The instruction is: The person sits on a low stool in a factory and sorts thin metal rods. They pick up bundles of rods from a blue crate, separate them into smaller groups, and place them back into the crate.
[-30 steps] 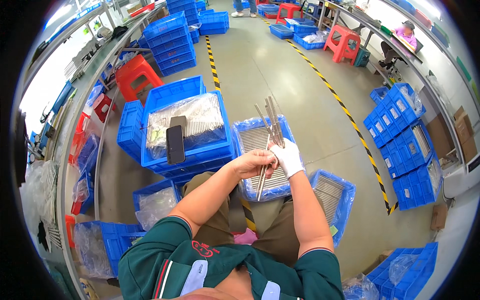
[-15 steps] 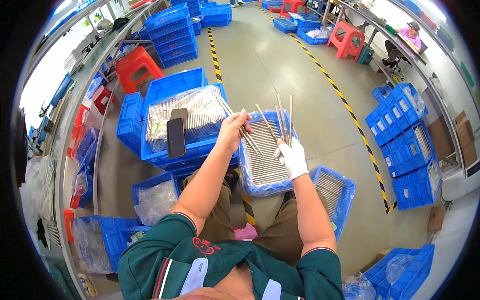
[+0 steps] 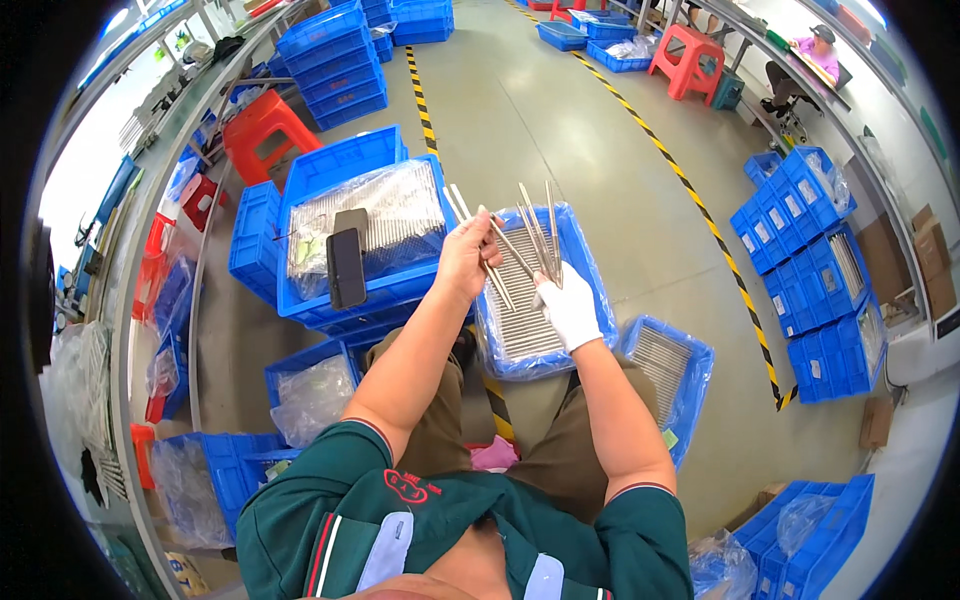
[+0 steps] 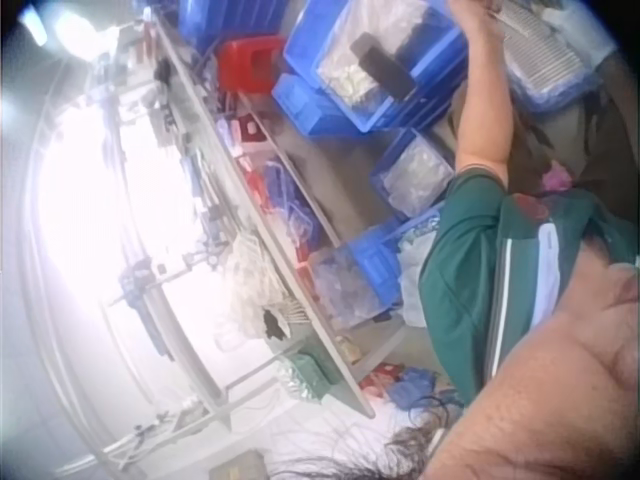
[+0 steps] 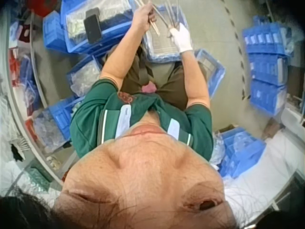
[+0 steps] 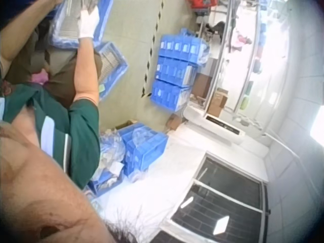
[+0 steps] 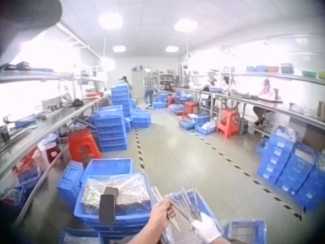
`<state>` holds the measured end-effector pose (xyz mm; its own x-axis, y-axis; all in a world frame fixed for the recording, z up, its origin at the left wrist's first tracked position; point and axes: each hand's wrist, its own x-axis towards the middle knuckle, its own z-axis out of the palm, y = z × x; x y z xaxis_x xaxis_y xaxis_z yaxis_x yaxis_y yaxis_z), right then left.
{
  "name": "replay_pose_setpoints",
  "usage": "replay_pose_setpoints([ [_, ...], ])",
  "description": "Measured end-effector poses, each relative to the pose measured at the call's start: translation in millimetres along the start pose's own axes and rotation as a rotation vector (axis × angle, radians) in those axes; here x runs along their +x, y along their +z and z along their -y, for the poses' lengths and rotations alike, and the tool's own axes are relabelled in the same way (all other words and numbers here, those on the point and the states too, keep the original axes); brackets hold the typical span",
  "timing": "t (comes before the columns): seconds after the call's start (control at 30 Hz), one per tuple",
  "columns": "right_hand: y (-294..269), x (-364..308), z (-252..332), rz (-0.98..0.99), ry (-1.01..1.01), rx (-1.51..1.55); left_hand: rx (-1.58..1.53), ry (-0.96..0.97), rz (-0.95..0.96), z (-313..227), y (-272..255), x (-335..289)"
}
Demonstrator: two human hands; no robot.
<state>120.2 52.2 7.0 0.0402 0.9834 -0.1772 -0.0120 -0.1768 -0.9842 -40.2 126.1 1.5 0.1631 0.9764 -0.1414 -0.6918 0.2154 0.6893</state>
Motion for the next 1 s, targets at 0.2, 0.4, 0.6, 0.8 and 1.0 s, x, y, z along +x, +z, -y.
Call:
replay_pose_setpoints([
  [0.2, -4.2, 20.0, -21.9, -0.15, -0.176, -0.037, 0.322, -0.133, 0.148, 31.2, 21.4, -22.5],
  [0.4, -0.5, 21.9, -22.6, -0.202, -0.101, 0.142, 0.429, -0.191, 0.198, 45.5, 22.9, -26.3],
  [0.6, -8.4, 13.4, 3.6, -0.097, -0.016, 0.068, 0.367, -0.215, 0.149, 39.0, 27.0, -30.7],
  [0.8, -28.4, 31.7, 7.1, -0.094, 0.111, 0.23, 0.568, -0.286, 0.245, 35.5, 17.3, -32.5],
  [1.0, -27.1, 41.5, -3.8, -0.218, -0.084, 0.155, 0.681, -0.416, 0.39, 49.8, 25.6, -40.8],
])
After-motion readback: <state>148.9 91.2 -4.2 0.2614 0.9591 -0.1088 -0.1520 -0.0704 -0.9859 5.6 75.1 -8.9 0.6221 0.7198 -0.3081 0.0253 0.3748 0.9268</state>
